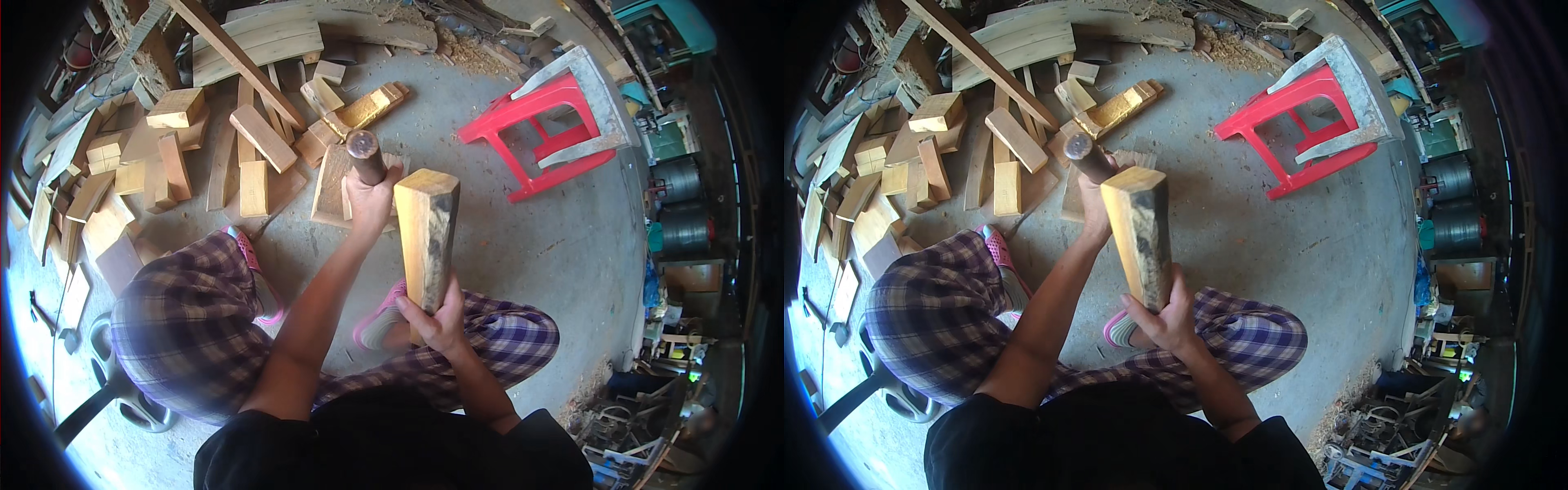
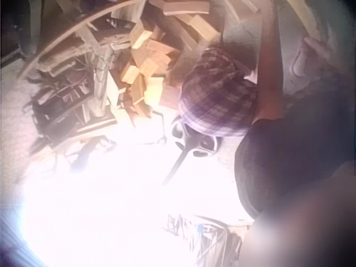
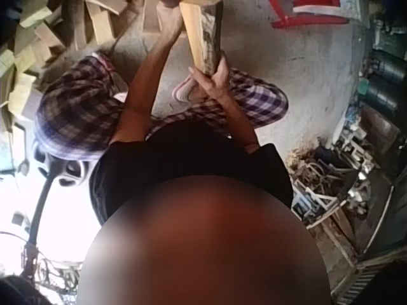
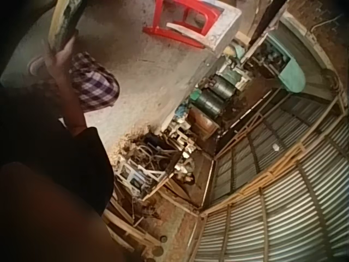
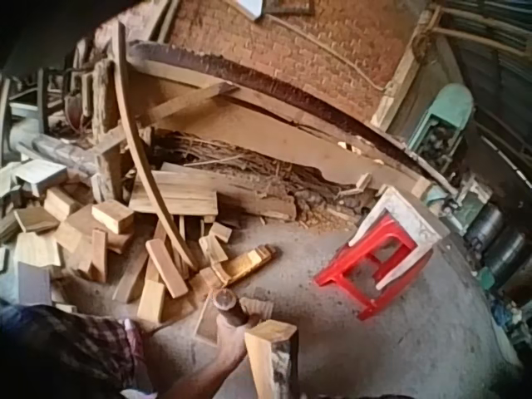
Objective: Chiseling a piece of wood using a mallet and chisel in a workshop environment.
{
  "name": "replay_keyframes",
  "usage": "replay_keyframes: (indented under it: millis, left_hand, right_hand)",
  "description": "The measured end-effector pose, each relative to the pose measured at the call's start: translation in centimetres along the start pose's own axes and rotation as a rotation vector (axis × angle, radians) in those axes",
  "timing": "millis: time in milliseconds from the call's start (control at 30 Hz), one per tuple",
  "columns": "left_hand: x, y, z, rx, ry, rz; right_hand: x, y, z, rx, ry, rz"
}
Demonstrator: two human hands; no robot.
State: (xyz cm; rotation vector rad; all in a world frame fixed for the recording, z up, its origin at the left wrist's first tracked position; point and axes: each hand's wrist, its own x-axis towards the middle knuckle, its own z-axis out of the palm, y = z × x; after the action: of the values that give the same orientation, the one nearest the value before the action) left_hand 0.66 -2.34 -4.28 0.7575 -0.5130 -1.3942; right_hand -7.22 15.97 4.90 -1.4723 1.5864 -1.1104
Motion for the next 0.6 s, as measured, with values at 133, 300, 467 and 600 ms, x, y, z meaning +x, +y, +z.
replay_keyframes:
  millis: [133, 300, 467, 600]
  left_hand:
    - [-1.4, 1.3, 1.7, 0.158, -0.107, 0.036]
    - [-1.2, -1.9, 0.8, 0.275, -0.107, 0.079]
    - [-0.7, -1.8, 0.6, 0.296, -0.119, 0.083]
    - [-0.8, -0.1, 0.8, 0.355, -0.123, 0.047]
  right_hand:
    - [0.3, 0.2, -0.9, -0.039, 0.022, 0.064]
    - [0.6, -2.5, -0.7, 0.163, 0.121, 0.046]
    - [1.5, -0.5, -1.1, -0.131, 0.054, -0.066]
    - [0.9, -2.6, -1.5, 0.016, 0.063, 0.126]
